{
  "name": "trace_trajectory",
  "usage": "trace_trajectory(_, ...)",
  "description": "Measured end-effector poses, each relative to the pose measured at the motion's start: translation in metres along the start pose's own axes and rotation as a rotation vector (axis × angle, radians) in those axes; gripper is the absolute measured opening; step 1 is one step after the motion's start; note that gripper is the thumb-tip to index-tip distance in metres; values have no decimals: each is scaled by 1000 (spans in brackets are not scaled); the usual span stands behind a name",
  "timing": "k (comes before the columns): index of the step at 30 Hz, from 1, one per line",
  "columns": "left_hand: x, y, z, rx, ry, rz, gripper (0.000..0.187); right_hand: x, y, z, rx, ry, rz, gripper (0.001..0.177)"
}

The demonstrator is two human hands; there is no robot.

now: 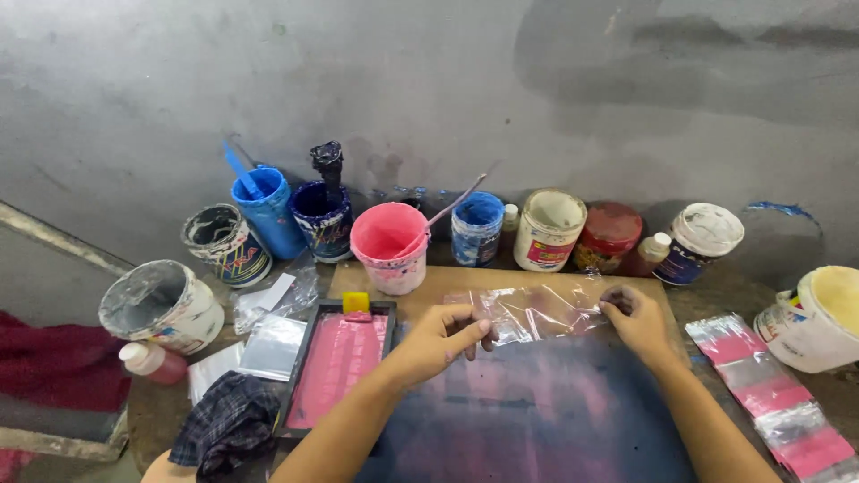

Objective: The person wipes a wooden board with a dark cloth, then places a clear plastic sheet on it. They then use a yellow squeegee to spread pink ink evenly across a screen printing frame.

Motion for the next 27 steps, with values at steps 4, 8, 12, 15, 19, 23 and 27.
trace_trajectory(4, 19, 2, 4, -19, -147, 263, 22, 13, -8, 8, -4, -4, 9, 19)
trace_trajectory(8, 9, 7, 13, 100, -172, 753, 44, 25, -13, 13, 13, -69, 108, 8)
trace_trajectory(12, 4, 9, 18, 100, -137, 1126, 50, 26, -12, 15, 31, -73, 141, 9)
trace_trajectory(15, 5, 6, 19, 97, -100, 1166, 50, 23, -9, 16, 51, -60, 168, 10)
trace_trajectory(19, 11, 3, 18, 86, -89, 1196, 50, 18, -6, 14, 59, -113, 166, 8)
trace_trajectory(23, 11, 1, 18, 66, -77, 1176, 49, 19, -7, 17, 37, -81, 163, 10)
trace_trajectory(27, 12, -3, 20, -4, -17, 1081, 43, 22, -8, 18, 27, -129, 229, 35)
Point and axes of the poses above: each hand's wrist, its own z-axis away from the middle knuckle, its own y-axis out of the palm, x = y × z, the point moved 2 cm from there along -z, towards the middle knuckle, and after that the axes turned 12 degrees about -x, right-handed, at the moved point
